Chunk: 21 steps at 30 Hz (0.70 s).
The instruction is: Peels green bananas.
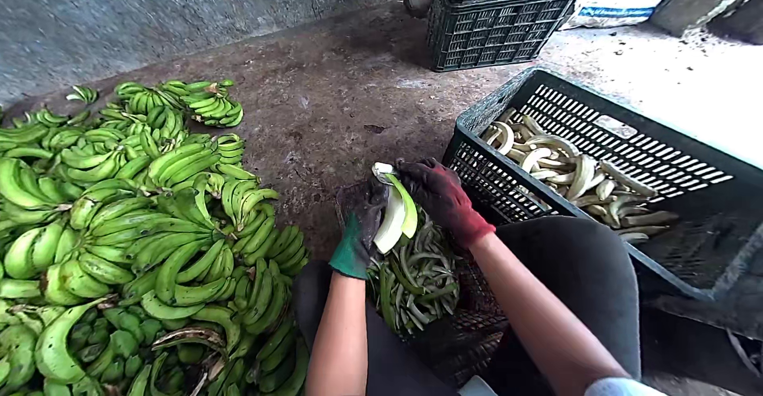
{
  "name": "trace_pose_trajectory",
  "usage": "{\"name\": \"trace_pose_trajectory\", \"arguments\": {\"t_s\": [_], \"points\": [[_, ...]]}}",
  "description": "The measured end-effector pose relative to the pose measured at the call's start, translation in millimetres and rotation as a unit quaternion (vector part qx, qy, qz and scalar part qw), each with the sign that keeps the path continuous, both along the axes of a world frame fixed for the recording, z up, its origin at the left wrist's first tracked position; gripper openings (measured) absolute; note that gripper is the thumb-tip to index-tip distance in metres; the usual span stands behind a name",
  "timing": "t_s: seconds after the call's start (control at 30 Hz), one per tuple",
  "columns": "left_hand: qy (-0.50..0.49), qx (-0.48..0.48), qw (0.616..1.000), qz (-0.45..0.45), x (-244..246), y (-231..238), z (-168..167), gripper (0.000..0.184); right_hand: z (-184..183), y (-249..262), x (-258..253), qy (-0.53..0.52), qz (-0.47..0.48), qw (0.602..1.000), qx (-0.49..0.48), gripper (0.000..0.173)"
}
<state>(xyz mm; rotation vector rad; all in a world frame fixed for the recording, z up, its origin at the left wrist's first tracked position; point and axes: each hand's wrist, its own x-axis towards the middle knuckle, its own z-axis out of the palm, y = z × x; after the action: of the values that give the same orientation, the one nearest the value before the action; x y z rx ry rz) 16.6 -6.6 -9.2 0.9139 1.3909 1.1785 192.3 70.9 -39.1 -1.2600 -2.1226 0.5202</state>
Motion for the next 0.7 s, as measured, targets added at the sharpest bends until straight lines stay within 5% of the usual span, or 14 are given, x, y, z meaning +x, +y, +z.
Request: {"name": "trace_pose_trajectory", "arguments": {"t_s": [0.1,0.23,0.4,0.53,0.7], "points": [[0.029,0.040,0.993,-0.109,-10,-6,3,0.020,-16,26,11,-0.029,0.017,0.999,-0.030,0.034],[-0.033,0.018,0.998,0.041,-7,4,-6,0.036,-13,-1,10,0.099,0.001,0.993,-0.067,0.039],[-0.308,0.057,0.931,0.189,-1,27,-32,0.042,-24,-87,-17,0.070,-0.037,0.996,0.045,0.037],[-0.220,0.054,0.969,0.097,-2,-1,-18,0.033,-16,-62,-11,0.017,-0.031,0.999,0.041,0.038],[-0.094,0.018,0.979,0.182,-4,18,-25,0.036,-6,-57,-20,-0.044,-0.027,0.994,0.098,0.037]]}}
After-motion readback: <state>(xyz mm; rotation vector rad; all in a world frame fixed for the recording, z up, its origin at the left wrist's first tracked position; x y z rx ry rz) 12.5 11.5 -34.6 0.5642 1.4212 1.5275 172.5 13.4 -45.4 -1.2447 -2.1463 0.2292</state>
